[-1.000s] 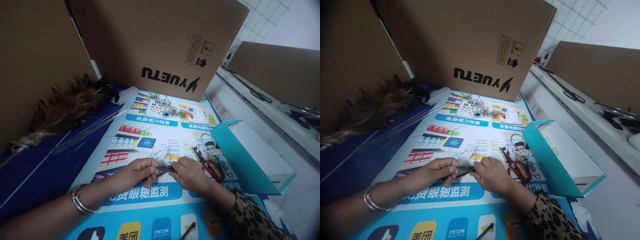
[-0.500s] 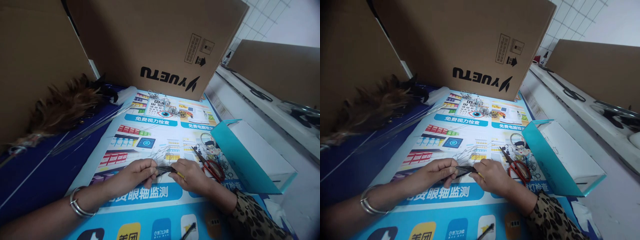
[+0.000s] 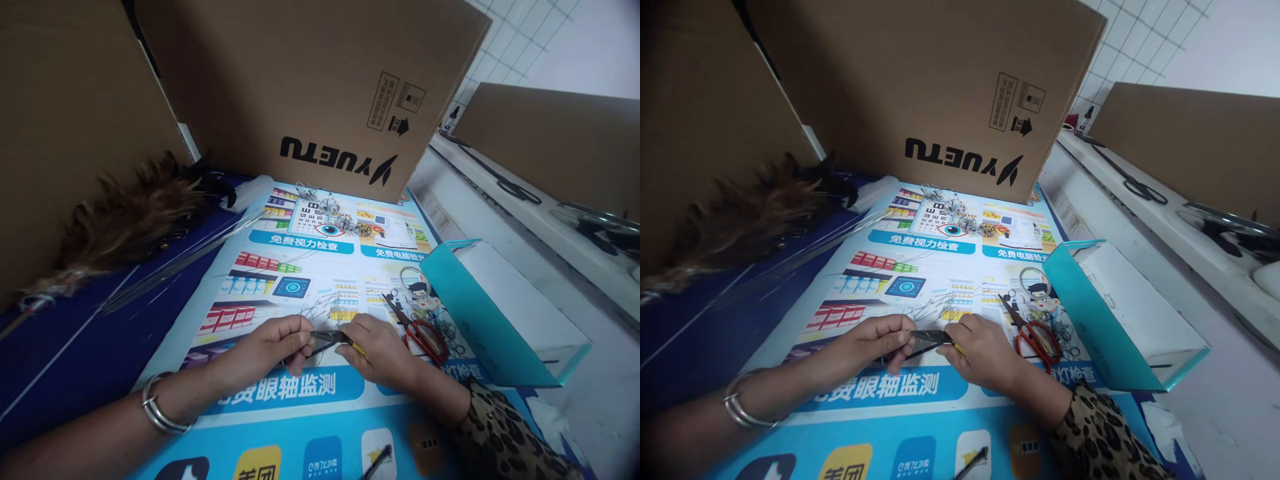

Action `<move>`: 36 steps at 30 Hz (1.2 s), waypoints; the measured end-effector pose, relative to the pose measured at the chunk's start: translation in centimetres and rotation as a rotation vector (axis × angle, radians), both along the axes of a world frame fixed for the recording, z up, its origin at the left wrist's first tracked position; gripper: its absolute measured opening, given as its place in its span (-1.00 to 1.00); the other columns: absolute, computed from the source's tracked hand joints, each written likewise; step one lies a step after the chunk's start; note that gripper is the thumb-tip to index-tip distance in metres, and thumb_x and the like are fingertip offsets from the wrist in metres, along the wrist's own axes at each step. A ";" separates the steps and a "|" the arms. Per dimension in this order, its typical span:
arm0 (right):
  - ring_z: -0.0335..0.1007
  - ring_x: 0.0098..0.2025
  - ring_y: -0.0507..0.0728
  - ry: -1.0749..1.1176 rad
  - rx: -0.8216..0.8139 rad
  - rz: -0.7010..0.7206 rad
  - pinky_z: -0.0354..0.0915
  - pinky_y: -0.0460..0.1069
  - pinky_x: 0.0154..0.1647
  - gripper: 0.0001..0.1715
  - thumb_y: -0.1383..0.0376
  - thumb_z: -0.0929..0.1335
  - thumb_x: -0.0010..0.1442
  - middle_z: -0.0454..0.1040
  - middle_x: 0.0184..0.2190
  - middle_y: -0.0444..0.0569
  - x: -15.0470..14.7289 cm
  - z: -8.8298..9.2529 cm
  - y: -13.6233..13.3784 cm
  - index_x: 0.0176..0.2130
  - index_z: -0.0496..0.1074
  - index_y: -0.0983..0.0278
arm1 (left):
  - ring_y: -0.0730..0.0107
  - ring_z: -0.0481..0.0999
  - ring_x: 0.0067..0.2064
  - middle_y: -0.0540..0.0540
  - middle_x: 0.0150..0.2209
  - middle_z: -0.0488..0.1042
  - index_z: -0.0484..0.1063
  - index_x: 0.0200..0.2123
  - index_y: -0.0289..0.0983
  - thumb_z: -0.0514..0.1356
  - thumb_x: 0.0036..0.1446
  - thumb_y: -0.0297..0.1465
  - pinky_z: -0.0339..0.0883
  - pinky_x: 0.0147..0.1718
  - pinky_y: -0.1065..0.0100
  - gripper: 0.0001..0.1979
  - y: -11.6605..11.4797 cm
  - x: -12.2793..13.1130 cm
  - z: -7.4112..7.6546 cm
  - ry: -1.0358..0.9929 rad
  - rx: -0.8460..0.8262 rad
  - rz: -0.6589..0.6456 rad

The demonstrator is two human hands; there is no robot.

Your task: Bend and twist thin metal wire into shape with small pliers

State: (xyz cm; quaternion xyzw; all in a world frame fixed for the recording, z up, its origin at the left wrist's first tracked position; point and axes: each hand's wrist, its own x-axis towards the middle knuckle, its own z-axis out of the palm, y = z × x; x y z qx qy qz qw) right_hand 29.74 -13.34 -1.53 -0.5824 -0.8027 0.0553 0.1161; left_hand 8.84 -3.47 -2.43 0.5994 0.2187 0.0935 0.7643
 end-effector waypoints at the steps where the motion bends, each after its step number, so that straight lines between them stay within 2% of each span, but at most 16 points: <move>1: 0.26 -0.21 0.13 -0.014 0.018 0.012 0.18 -0.03 -0.24 -0.65 0.11 0.20 0.24 0.38 -0.29 0.03 0.0 0.1 0.0 -0.13 0.33 0.29 | 0.47 0.31 -0.53 0.04 -0.61 0.38 0.31 -0.40 -0.28 0.02 0.20 -0.24 0.14 -0.43 0.40 -0.76 0.0 0.0 0.0 0.002 -0.003 0.003; 8: 0.21 -0.26 0.15 -0.218 0.102 0.042 0.10 0.01 -0.31 -0.68 0.12 0.21 0.24 0.34 -0.34 0.03 0.1 0.3 0.1 -0.17 0.35 0.30 | 0.46 0.33 -0.54 0.03 -0.62 0.39 0.32 -0.42 -0.28 0.04 0.18 -0.24 0.17 -0.41 0.38 -0.76 0.0 0.0 0.1 0.021 -0.020 0.015; 15: 0.21 -0.28 0.15 -0.262 0.131 0.029 0.08 0.00 -0.36 -0.70 0.14 0.21 0.24 0.34 -0.35 0.03 -0.2 0.3 0.1 -0.19 0.35 0.30 | 0.45 0.34 -0.54 0.02 -0.63 0.40 0.33 -0.42 -0.29 0.05 0.16 -0.22 0.18 -0.42 0.39 -0.74 0.0 -0.1 -0.1 0.027 -0.044 0.032; 20: 0.24 -0.25 0.14 -0.121 0.076 0.005 0.15 -0.01 -0.31 -0.71 0.15 0.21 0.24 0.37 -0.33 0.02 -0.2 0.0 0.2 -0.18 0.34 0.29 | 0.46 0.32 -0.54 0.03 -0.63 0.39 0.32 -0.43 -0.28 0.06 0.16 -0.21 0.16 -0.43 0.39 -0.74 -0.1 0.0 0.4 0.019 -0.046 0.052; 25: 0.26 -0.20 0.13 0.065 0.015 -0.039 0.21 -0.02 -0.23 -0.71 0.16 0.23 0.22 0.38 -0.27 0.03 0.5 -0.5 0.4 -0.14 0.33 0.29 | 0.45 0.34 -0.55 0.02 -0.62 0.39 0.34 -0.45 -0.29 0.08 0.14 -0.17 0.16 -0.47 0.41 -0.70 -0.2 0.3 0.5 0.033 -0.098 0.152; 30: 0.27 -0.19 0.14 0.161 -0.011 -0.119 0.24 0.00 -0.21 -0.69 0.16 0.23 0.22 0.37 -0.24 0.04 1.0 -0.6 0.6 -0.10 0.33 0.27 | 0.46 0.35 -0.55 0.00 -0.61 0.40 0.35 -0.44 -0.30 0.11 0.11 -0.18 0.18 -0.49 0.42 -0.72 -0.1 0.5 0.1 0.047 -0.122 0.221; 36: 0.26 -0.15 0.15 0.239 -0.031 -0.140 0.24 0.03 -0.17 -0.68 0.19 0.23 0.22 0.37 -0.22 0.05 1.2 -0.1 0.6 -0.06 0.32 0.27 | 0.49 0.31 -0.56 0.03 -0.63 0.39 0.33 -0.43 -0.29 0.08 0.15 -0.21 0.14 -0.52 0.46 -0.74 -0.2 0.5 0.4 0.022 -0.119 0.299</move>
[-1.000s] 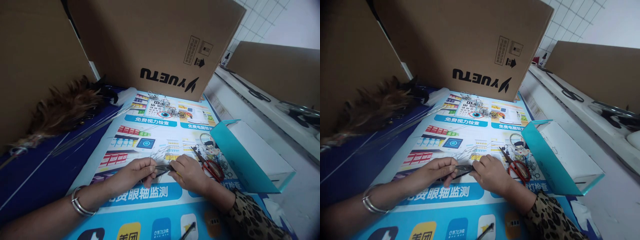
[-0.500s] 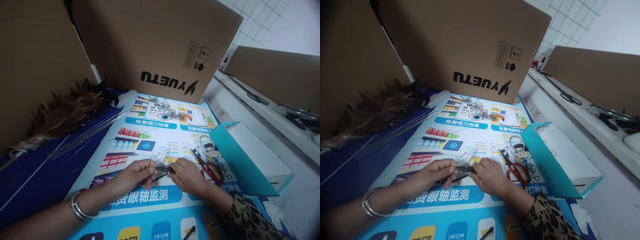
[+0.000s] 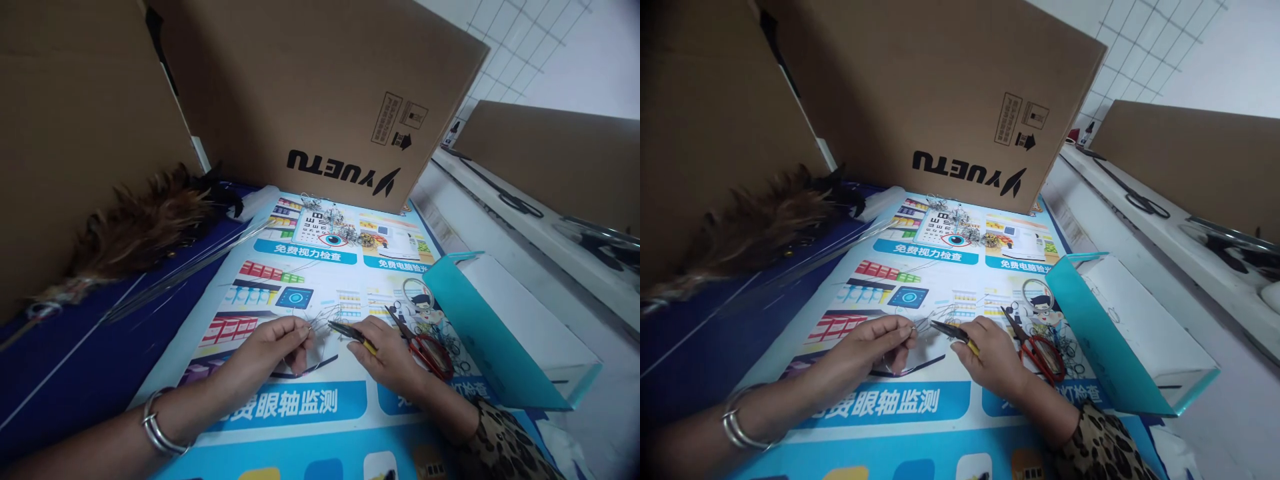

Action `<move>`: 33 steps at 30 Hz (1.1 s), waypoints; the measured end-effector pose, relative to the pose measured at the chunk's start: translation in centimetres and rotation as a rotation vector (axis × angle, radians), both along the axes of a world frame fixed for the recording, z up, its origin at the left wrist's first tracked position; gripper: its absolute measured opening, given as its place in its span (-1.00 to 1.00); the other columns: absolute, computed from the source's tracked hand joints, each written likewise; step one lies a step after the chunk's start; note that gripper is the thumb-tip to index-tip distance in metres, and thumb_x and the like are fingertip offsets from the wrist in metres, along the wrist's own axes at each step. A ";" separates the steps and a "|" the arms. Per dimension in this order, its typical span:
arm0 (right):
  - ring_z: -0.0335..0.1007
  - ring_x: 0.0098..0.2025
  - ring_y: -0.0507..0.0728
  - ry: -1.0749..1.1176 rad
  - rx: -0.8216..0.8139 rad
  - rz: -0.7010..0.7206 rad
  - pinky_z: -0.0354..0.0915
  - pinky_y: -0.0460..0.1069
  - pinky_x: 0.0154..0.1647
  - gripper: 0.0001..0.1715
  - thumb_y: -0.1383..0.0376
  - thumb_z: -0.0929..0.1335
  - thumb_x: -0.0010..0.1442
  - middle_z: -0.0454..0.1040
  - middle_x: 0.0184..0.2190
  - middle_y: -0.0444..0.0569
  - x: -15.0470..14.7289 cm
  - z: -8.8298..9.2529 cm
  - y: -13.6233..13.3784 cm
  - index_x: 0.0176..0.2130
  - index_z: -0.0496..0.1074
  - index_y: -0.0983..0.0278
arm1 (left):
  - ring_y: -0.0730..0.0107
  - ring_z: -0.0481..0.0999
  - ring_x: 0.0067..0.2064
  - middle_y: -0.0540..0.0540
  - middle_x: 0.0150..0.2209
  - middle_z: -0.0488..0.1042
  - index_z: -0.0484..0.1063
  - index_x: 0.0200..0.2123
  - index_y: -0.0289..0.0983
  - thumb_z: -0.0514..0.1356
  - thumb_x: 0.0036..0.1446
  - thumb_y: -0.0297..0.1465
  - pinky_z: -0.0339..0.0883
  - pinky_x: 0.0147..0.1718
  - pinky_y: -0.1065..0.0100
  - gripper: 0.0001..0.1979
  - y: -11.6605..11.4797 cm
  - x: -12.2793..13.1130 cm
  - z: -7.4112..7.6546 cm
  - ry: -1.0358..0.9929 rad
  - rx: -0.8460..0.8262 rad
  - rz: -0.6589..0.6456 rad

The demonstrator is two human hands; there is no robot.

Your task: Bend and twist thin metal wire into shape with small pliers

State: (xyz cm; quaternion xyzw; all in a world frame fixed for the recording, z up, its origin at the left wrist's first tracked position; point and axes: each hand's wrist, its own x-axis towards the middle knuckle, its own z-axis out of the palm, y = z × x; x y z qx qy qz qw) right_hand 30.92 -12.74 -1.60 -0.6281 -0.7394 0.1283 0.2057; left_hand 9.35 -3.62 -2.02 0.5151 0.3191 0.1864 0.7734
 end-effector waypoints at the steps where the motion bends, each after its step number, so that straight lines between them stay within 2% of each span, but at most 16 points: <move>1: 0.25 -0.15 0.16 0.002 -0.004 0.001 0.24 0.03 -0.16 -0.68 0.20 0.23 0.22 0.37 -0.21 0.05 0.0 0.0 0.0 -0.06 0.32 0.27 | 0.50 0.31 -0.56 0.03 -0.63 0.39 0.32 -0.43 -0.29 0.08 0.14 -0.21 0.13 -0.53 0.46 -0.74 0.0 0.0 0.1 0.000 -0.008 0.007; 13: 0.23 -0.14 0.16 0.019 0.006 0.043 0.22 0.06 -0.14 -0.66 0.19 0.23 0.21 0.34 -0.19 0.05 0.1 -0.5 -0.1 -0.05 0.29 0.28 | 0.50 0.29 -0.55 0.03 -0.61 0.40 0.33 -0.43 -0.29 0.08 0.17 -0.23 0.12 -0.52 0.47 -0.75 0.0 0.0 -0.1 -0.042 0.037 0.070; 21: 0.23 -0.16 0.17 -0.048 -0.002 0.051 0.22 0.05 -0.15 -0.69 0.18 0.23 0.21 0.34 -0.21 0.05 -0.2 -0.3 0.0 -0.09 0.29 0.28 | 0.49 0.32 -0.54 0.02 -0.59 0.41 0.36 -0.40 -0.29 0.08 0.17 -0.24 0.10 -0.53 0.48 -0.76 0.2 -0.1 -0.3 -0.073 0.001 0.138; 33: 0.24 -0.17 0.18 -0.176 0.076 0.047 0.21 0.05 -0.18 -0.72 0.17 0.23 0.22 0.36 -0.23 0.07 -0.6 -0.4 -0.1 -0.14 0.31 0.30 | 0.51 0.27 -0.58 0.04 -0.65 0.36 0.33 -0.44 -0.29 0.08 0.16 -0.22 0.10 -0.55 0.49 -0.73 0.0 0.0 0.2 -0.033 -0.001 0.079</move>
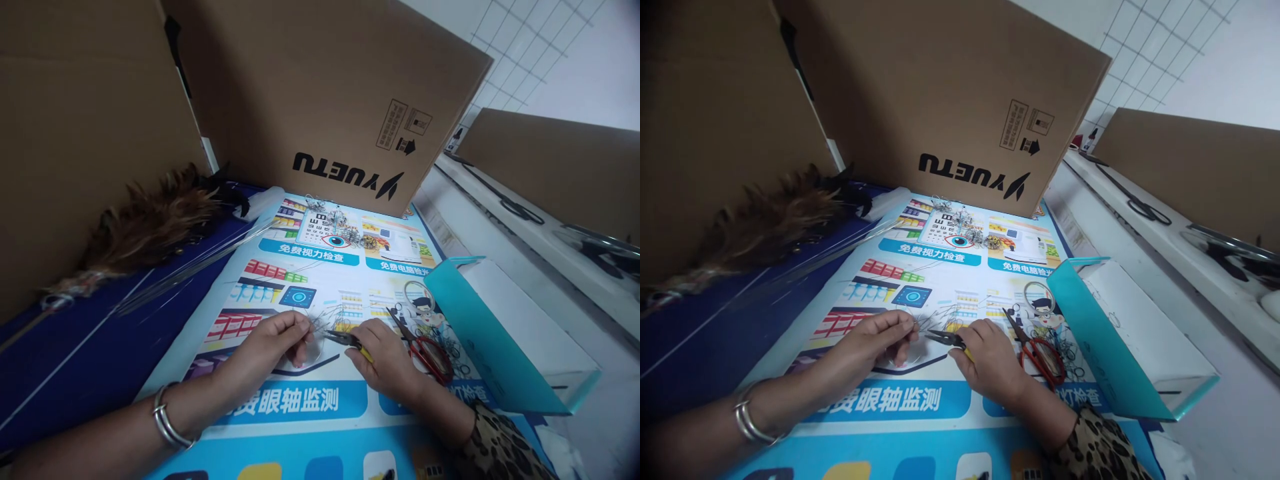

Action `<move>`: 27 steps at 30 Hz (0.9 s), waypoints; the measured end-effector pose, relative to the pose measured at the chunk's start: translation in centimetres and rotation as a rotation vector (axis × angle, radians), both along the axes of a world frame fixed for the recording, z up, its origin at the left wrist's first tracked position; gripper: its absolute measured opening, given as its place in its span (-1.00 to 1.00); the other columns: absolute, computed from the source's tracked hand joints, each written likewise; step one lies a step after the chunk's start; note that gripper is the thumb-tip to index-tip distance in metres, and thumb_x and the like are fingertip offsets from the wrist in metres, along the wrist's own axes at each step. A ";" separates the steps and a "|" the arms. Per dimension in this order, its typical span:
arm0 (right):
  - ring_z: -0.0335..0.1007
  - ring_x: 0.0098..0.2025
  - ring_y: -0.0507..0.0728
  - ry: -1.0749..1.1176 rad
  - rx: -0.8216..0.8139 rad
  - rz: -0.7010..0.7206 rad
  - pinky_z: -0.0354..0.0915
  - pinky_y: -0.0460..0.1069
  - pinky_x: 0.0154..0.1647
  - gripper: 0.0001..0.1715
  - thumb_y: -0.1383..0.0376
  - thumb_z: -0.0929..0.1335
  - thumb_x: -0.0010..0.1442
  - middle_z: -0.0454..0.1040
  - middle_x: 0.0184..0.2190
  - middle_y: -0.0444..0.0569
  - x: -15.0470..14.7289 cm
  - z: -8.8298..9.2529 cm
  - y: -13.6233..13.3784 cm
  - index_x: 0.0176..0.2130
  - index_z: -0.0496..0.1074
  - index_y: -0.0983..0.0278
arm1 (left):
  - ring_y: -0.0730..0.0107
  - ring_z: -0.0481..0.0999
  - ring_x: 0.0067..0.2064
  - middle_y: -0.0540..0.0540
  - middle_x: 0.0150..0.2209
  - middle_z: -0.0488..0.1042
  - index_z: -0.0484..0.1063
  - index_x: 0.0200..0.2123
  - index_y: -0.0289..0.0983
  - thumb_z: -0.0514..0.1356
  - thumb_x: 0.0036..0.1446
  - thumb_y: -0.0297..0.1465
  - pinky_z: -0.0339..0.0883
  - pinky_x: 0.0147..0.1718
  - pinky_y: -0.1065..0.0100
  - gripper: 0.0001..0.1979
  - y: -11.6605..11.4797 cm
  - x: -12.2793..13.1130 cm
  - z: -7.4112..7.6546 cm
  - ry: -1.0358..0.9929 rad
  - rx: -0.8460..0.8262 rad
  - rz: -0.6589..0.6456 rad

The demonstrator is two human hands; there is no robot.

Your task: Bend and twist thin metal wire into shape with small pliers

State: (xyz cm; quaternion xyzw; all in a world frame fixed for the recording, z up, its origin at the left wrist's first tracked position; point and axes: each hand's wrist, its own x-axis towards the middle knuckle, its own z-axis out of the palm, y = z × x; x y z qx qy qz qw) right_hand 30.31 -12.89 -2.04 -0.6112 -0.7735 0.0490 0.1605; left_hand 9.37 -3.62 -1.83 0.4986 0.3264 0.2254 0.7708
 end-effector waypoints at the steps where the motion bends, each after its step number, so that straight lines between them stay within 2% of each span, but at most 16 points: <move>1: 0.25 -0.18 0.18 -0.003 0.010 -0.010 0.22 0.04 -0.20 -0.71 0.17 0.22 0.22 0.37 -0.24 0.06 0.1 -0.1 0.0 -0.15 0.32 0.30 | 0.51 0.27 -0.58 0.04 -0.65 0.36 0.33 -0.45 -0.29 0.08 0.16 -0.22 0.09 -0.55 0.49 -0.74 0.0 0.0 0.0 0.008 0.005 -0.011; 8: 0.32 -0.23 0.15 -0.008 0.047 -0.030 0.22 -0.01 -0.26 -0.69 0.14 0.21 0.24 0.42 -0.32 0.04 0.3 -0.5 -0.2 -0.17 0.34 0.30 | 0.50 0.30 -0.60 0.04 -0.66 0.37 0.33 -0.44 -0.27 0.13 0.11 -0.22 0.08 -0.56 0.47 -0.76 0.1 -0.1 -0.5 0.007 0.002 -0.122; 20: 0.33 -0.24 0.12 0.061 0.047 -0.017 0.23 -0.04 -0.26 -0.69 0.14 0.20 0.24 0.43 -0.32 0.02 0.4 -0.5 -0.2 -0.17 0.35 0.28 | 0.51 0.32 -0.58 0.03 -0.64 0.40 0.43 -0.27 -0.30 0.17 0.09 -0.24 0.11 -0.53 0.46 -0.76 0.3 -0.2 -1.0 -0.004 -0.029 -0.132; 27: 0.33 -0.25 0.12 0.071 0.025 0.001 0.24 -0.04 -0.26 -0.69 0.13 0.21 0.24 0.43 -0.32 0.03 0.4 -0.7 -0.1 -0.17 0.35 0.29 | 0.49 0.33 -0.58 0.01 -0.64 0.40 0.43 -0.39 -0.31 0.16 0.10 -0.22 0.14 -0.53 0.45 -0.75 0.3 -0.2 -0.8 -0.021 -0.044 -0.134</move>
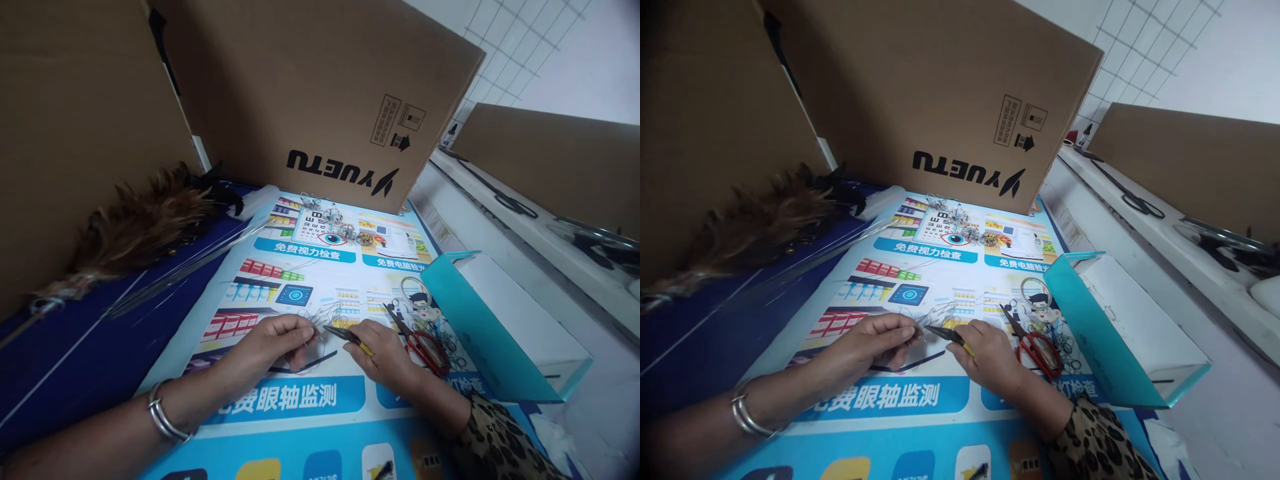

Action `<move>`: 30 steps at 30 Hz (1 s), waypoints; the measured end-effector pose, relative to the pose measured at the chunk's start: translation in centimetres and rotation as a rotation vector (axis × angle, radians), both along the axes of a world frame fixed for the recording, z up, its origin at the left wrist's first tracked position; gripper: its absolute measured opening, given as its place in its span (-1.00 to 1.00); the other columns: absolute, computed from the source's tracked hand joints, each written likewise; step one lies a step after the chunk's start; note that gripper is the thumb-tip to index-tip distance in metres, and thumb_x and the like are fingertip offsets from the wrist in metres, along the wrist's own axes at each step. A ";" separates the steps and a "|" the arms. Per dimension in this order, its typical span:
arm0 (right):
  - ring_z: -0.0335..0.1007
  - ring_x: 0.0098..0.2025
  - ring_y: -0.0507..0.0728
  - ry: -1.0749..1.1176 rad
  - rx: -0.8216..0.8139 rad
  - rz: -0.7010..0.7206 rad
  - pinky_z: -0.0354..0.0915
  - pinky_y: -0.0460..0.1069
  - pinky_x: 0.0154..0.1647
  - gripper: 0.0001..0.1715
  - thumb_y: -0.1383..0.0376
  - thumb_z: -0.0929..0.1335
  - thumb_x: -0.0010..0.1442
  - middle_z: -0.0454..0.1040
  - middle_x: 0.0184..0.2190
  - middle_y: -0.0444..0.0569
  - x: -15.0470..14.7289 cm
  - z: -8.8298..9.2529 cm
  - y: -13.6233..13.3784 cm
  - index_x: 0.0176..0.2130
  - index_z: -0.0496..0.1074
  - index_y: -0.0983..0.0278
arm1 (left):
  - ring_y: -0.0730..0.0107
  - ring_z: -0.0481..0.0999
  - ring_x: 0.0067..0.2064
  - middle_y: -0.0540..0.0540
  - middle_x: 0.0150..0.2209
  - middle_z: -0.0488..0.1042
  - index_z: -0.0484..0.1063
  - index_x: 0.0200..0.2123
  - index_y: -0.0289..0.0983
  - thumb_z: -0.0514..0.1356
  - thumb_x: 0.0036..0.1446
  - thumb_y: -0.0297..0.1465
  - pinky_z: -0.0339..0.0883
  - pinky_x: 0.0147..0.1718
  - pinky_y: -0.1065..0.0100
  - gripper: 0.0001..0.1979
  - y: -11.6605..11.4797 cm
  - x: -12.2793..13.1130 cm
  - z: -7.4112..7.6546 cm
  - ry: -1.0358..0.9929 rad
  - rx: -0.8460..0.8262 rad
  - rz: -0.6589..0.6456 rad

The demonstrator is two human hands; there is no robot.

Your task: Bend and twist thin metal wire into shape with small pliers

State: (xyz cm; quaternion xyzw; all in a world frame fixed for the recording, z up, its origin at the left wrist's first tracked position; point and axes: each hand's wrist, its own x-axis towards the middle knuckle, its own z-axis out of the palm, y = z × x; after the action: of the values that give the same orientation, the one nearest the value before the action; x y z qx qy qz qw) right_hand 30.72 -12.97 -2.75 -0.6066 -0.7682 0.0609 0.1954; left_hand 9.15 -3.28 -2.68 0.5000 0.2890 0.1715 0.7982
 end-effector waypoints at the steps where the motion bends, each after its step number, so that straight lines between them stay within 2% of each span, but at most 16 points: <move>1: 0.33 -0.26 0.11 0.007 -0.005 0.003 0.24 -0.04 -0.27 -0.69 0.14 0.21 0.24 0.43 -0.32 0.03 0.0 0.0 0.0 -0.17 0.35 0.29 | 0.49 0.32 -0.59 0.01 -0.64 0.40 0.42 -0.41 -0.31 0.17 0.09 -0.22 0.14 -0.53 0.45 -0.75 0.0 0.0 0.1 0.000 -0.005 0.000; 11: 0.34 -0.22 0.11 0.075 -0.073 0.019 0.26 -0.05 -0.24 -0.71 0.16 0.21 0.24 0.44 -0.28 0.01 -0.1 0.5 0.0 -0.13 0.35 0.27 | 0.48 0.29 -0.61 0.02 -0.68 0.38 0.40 -0.50 -0.29 0.21 0.04 -0.21 0.09 -0.56 0.47 -0.74 -0.1 -0.1 0.6 0.030 0.008 0.021; 16: 0.32 -0.19 0.12 0.064 -0.087 -0.001 0.26 -0.03 -0.21 -0.68 0.14 0.23 0.22 0.42 -0.25 0.02 -0.4 0.6 -0.2 -0.12 0.35 0.27 | 0.51 0.26 -0.63 0.03 -0.70 0.37 0.39 -0.51 -0.30 0.17 0.08 -0.22 0.07 -0.57 0.47 -0.73 -0.2 0.0 0.8 0.029 0.021 0.046; 20: 0.30 -0.18 0.13 0.117 -0.076 -0.036 0.27 -0.02 -0.22 -0.70 0.16 0.26 0.20 0.40 -0.24 0.02 -0.6 0.5 -0.2 -0.12 0.34 0.26 | 0.53 0.27 -0.59 0.04 -0.65 0.37 0.38 -0.47 -0.30 0.15 0.12 -0.26 0.09 -0.54 0.48 -0.77 -0.2 0.0 0.8 -0.029 -0.018 0.128; 24: 0.29 -0.20 0.14 0.225 -0.014 -0.141 0.26 -0.01 -0.24 -0.74 0.19 0.32 0.13 0.38 -0.27 -0.01 -1.5 0.3 0.1 -0.18 0.30 0.26 | 0.49 0.32 -0.50 0.00 -0.56 0.40 0.39 -0.42 -0.31 0.13 0.15 -0.28 0.16 -0.46 0.45 -0.79 -0.3 0.0 0.7 -0.087 -0.042 0.221; 26: 0.29 -0.21 0.15 0.251 0.029 -0.163 0.26 -0.01 -0.25 -0.68 0.16 0.37 0.07 0.37 -0.27 0.00 -2.4 0.1 0.3 -0.20 0.29 0.26 | 0.48 0.34 -0.49 0.00 -0.52 0.41 0.39 -0.40 -0.30 0.14 0.14 -0.29 0.19 -0.44 0.44 -0.81 -0.5 0.1 0.7 -0.114 -0.084 0.264; 30: 0.28 -0.21 0.18 0.208 0.117 -0.086 0.27 0.03 -0.27 -0.50 0.01 0.39 -0.01 0.36 -0.29 0.02 -4.5 -0.3 0.3 -0.19 0.28 0.27 | 0.49 0.34 -0.50 0.04 -0.55 0.38 0.37 -0.39 -0.28 0.16 0.12 -0.30 0.20 -0.46 0.45 -0.84 -1.0 0.5 0.6 -0.163 -0.167 0.327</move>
State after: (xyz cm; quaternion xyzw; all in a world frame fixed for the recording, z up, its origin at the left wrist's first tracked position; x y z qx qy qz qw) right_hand 26.18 -12.63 -3.02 -0.6167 -0.7194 0.0703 0.3116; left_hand 9.62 -4.29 -2.05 0.3629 0.3141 0.3140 0.8192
